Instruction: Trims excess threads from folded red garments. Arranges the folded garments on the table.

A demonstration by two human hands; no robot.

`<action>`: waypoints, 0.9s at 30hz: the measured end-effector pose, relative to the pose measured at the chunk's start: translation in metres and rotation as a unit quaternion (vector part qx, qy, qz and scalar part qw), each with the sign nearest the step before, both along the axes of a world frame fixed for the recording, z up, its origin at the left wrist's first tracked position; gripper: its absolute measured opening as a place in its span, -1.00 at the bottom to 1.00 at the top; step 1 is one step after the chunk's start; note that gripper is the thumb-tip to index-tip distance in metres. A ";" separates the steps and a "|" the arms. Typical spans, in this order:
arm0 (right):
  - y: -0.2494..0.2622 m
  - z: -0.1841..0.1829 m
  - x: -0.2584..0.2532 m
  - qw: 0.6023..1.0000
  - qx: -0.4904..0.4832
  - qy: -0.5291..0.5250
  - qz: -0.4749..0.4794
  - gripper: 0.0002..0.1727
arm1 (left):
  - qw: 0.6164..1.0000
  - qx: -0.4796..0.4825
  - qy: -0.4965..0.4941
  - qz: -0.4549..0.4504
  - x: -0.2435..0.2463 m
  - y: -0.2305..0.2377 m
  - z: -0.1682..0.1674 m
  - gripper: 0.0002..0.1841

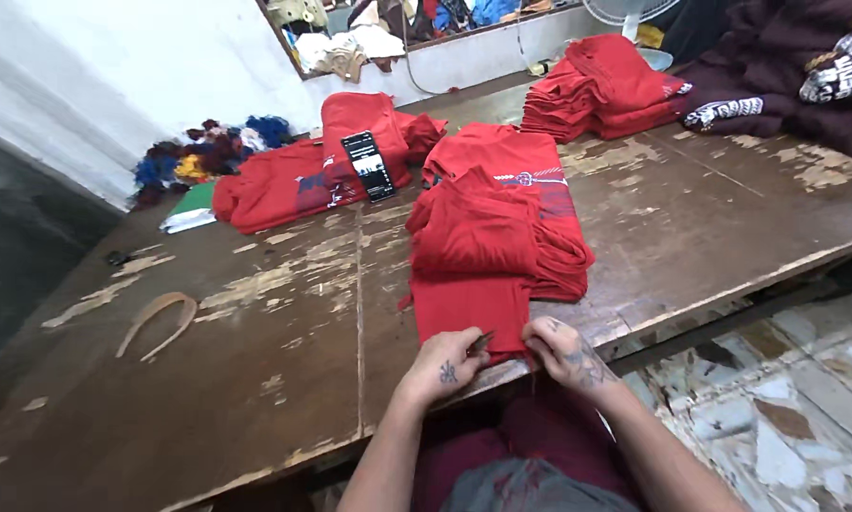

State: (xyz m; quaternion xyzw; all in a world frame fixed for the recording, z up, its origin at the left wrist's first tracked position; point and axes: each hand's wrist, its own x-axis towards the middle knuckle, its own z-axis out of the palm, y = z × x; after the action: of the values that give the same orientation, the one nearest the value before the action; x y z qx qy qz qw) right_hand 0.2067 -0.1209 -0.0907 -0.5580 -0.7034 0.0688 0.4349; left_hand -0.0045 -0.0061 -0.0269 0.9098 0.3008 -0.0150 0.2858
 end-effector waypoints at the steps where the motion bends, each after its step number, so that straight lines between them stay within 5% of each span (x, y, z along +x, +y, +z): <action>1: -0.004 -0.001 -0.003 1.000 0.006 -0.012 -0.007 -0.80 | 1.000 -0.010 -0.019 0.000 -0.004 0.000 -0.001 -0.71; 8: -0.039 0.004 0.002 0.999 0.017 -0.034 0.034 -0.67 | 0.993 -0.008 -0.107 0.040 -0.001 0.011 0.006 -0.65; 12: 0.009 0.029 -0.010 0.999 -0.015 -0.037 -0.030 -0.39 | 0.971 0.067 -0.227 0.033 0.020 0.004 0.004 -0.70; 15: 0.027 0.017 -0.004 0.996 -0.015 -0.066 -0.058 -0.71 | 0.979 0.042 -0.200 -0.009 0.018 -0.006 0.012 -0.73; 20: -0.007 -0.002 0.007 0.990 0.020 -0.141 -0.023 -0.74 | 0.997 -0.057 0.034 -0.026 -0.006 0.006 0.018 -0.61; 27: -0.029 -0.009 0.015 0.992 0.041 -0.117 0.004 -0.77 | 0.973 -0.116 -0.192 0.052 0.043 -0.014 -0.009 -0.62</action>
State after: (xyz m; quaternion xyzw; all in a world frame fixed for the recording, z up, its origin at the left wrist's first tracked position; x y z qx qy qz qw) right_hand 0.2216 -0.1497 -0.0995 -0.5407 -0.7539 -0.0242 0.3723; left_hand 0.0385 -0.0202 -0.0360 0.8395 0.2835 0.1402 0.4418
